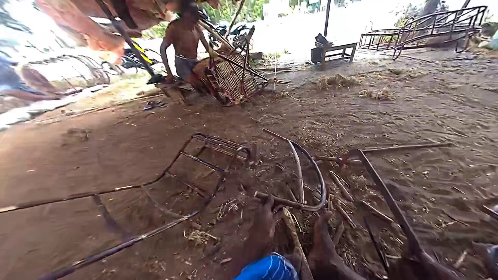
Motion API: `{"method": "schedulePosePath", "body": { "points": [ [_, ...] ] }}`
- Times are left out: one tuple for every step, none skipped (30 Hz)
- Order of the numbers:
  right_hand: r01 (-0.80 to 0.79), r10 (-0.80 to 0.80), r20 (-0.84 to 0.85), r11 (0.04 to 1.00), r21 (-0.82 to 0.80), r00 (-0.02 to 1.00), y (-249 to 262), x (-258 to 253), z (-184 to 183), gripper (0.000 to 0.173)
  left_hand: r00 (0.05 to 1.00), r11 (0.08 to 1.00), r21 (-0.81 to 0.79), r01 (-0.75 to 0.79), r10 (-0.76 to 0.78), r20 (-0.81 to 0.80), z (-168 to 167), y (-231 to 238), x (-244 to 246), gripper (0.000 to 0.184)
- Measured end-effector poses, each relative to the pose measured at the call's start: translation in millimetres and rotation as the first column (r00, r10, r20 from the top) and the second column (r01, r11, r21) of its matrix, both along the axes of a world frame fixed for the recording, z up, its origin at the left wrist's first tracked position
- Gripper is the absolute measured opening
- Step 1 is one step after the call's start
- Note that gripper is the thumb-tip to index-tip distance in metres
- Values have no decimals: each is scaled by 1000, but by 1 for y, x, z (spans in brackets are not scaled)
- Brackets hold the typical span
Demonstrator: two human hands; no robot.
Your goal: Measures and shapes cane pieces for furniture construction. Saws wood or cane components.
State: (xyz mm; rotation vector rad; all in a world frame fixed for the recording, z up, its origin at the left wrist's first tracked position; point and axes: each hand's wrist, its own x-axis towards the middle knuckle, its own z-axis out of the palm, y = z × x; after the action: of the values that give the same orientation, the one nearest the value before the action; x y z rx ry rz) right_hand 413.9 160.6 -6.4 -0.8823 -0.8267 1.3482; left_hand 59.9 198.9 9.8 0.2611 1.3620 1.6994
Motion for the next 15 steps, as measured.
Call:
{"method": "schedulePosePath", "body": {
  "points": [
    [43,-43,4,998,-40,999,-6,-12,8,29,996,984,-154,87,-82,41,-23,-9,6,27],
    [58,-57,18,996,-62,998,-9,-20,10,28,985,944,-281,171,-159,65,-43,-19,10,29],
    [46,-45,27,997,-66,999,-11,-26,9,27,962,878,-398,267,-265,60,-57,-30,11,31],
    [24,-22,26,998,-63,999,-11,-34,6,27,908,773,-518,367,-417,21,-63,-40,7,33],
    [-5,7,35,999,-52,999,-13,-42,1,28,804,639,-636,433,-592,-48,-65,-50,2,32],
    [-42,44,50,998,-41,998,-14,-49,-4,31,648,523,-745,413,-744,-163,-65,-58,-4,30],
    [-67,69,60,997,-29,996,-14,-56,-9,35,463,476,-828,294,-830,-313,-60,-65,-10,29],
    [-81,82,74,997,-21,994,-14,-65,-14,37,268,510,-850,134,-844,-464,-55,-71,-16,31],
    [-87,88,101,996,-17,991,-15,-74,-19,41,95,617,-787,15,-784,-613,-56,-76,-24,34],
    [-96,97,142,995,-14,985,-16,-82,-24,44,-45,704,-710,-19,-710,-703,-61,-76,-35,44],
    [-98,99,166,995,-14,981,-18,-90,-29,46,-123,726,-688,7,-682,-721,-68,-71,-44,58],
    [-95,97,178,995,-23,979,-21,-99,-34,45,-175,686,-725,60,-708,-684,-73,-65,-50,68],
    [-92,96,181,995,-32,979,-25,-108,-37,45,-222,611,-782,120,-752,-621,-80,-56,-54,68],
    [-96,102,184,995,-39,978,-30,-116,-38,44,-267,535,-830,158,-786,-557,-86,-47,-54,63],
    [-95,101,180,995,-37,979,-35,-123,-37,42,-315,497,-851,167,-791,-524,-94,-38,-51,52]
  ]
}}
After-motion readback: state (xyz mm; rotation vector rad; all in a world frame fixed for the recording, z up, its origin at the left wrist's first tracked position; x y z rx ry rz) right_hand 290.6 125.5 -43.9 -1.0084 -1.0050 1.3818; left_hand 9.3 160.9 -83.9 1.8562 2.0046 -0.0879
